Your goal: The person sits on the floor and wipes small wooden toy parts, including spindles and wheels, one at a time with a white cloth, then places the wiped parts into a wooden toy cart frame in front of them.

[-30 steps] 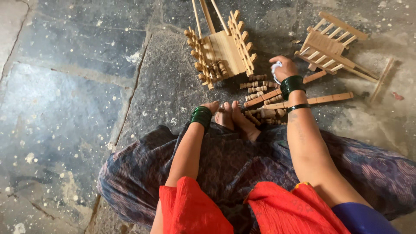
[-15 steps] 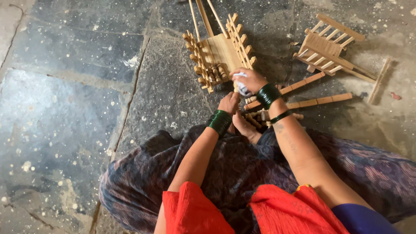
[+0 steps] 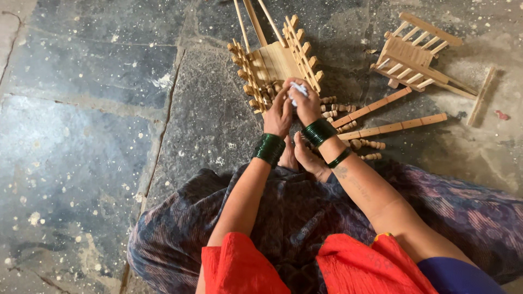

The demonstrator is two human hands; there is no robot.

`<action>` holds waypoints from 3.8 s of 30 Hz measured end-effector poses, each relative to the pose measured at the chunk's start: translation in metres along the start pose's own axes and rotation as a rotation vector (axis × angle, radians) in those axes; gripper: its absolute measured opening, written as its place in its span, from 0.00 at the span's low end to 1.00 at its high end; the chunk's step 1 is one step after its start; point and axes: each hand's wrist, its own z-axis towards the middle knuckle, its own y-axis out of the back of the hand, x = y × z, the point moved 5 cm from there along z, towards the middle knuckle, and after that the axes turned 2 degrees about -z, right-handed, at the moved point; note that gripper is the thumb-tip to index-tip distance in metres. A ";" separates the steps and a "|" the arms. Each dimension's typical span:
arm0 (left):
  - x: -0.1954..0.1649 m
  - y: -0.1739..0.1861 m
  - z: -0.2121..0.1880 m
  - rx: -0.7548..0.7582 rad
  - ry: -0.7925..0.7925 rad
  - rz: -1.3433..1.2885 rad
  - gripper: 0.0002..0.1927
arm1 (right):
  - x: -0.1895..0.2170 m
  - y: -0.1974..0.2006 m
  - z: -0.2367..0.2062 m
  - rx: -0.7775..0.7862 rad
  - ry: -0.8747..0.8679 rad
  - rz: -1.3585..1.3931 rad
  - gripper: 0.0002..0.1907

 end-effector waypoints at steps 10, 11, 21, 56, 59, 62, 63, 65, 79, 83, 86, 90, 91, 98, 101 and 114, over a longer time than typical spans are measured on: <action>-0.106 -0.005 0.017 -0.065 -0.105 0.471 0.19 | 0.034 0.023 0.011 -0.006 -0.028 0.444 0.30; -0.111 -0.007 0.018 -0.093 -0.145 0.456 0.20 | 0.042 0.025 0.010 0.012 -0.010 0.442 0.30; -0.059 0.040 0.045 -0.143 -0.116 -0.120 0.18 | 0.056 -0.043 -0.043 -0.014 0.157 0.023 0.31; -0.040 -0.036 0.026 0.114 0.260 -1.215 0.16 | 0.074 -0.002 0.001 -0.130 0.810 -0.307 0.21; -0.052 -0.048 0.013 0.183 0.318 -1.279 0.18 | 0.073 0.044 0.017 -0.269 0.722 -0.435 0.27; -0.064 -0.048 0.008 0.291 0.281 -1.332 0.19 | 0.063 0.063 0.028 -0.093 0.508 -0.055 0.30; -0.064 -0.047 0.008 0.278 0.288 -1.324 0.19 | 0.060 0.062 0.027 -0.096 0.463 -0.015 0.29; -0.062 -0.042 0.009 0.231 0.327 -1.314 0.19 | 0.052 0.047 0.021 -0.100 0.374 0.064 0.27; -0.066 0.020 0.024 -0.225 -0.322 -0.498 0.24 | 0.081 -0.045 -0.045 0.073 0.300 -0.070 0.34; -0.071 0.007 0.029 0.046 -0.100 -1.052 0.20 | 0.100 -0.034 -0.038 0.019 0.630 -0.313 0.31; -0.077 0.006 0.033 0.046 -0.128 -1.101 0.16 | 0.099 -0.015 -0.020 0.060 0.475 -0.146 0.26; -0.078 0.005 0.035 -0.064 -0.193 -1.114 0.15 | 0.099 0.004 -0.006 0.013 0.414 -0.055 0.18; -0.078 0.005 0.035 -0.096 -0.202 -1.133 0.15 | 0.098 0.009 -0.002 -0.044 0.400 -0.101 0.17; -0.083 0.009 0.035 0.024 -0.146 -0.631 0.16 | 0.107 0.038 0.013 -0.019 0.461 -0.312 0.28; -0.083 0.009 0.033 0.071 -0.133 -0.550 0.14 | 0.104 0.046 0.013 -0.032 0.435 -0.284 0.30; 0.004 0.029 0.060 -0.205 0.105 -0.995 0.14 | 0.057 -0.042 -0.032 0.158 0.395 -0.680 0.24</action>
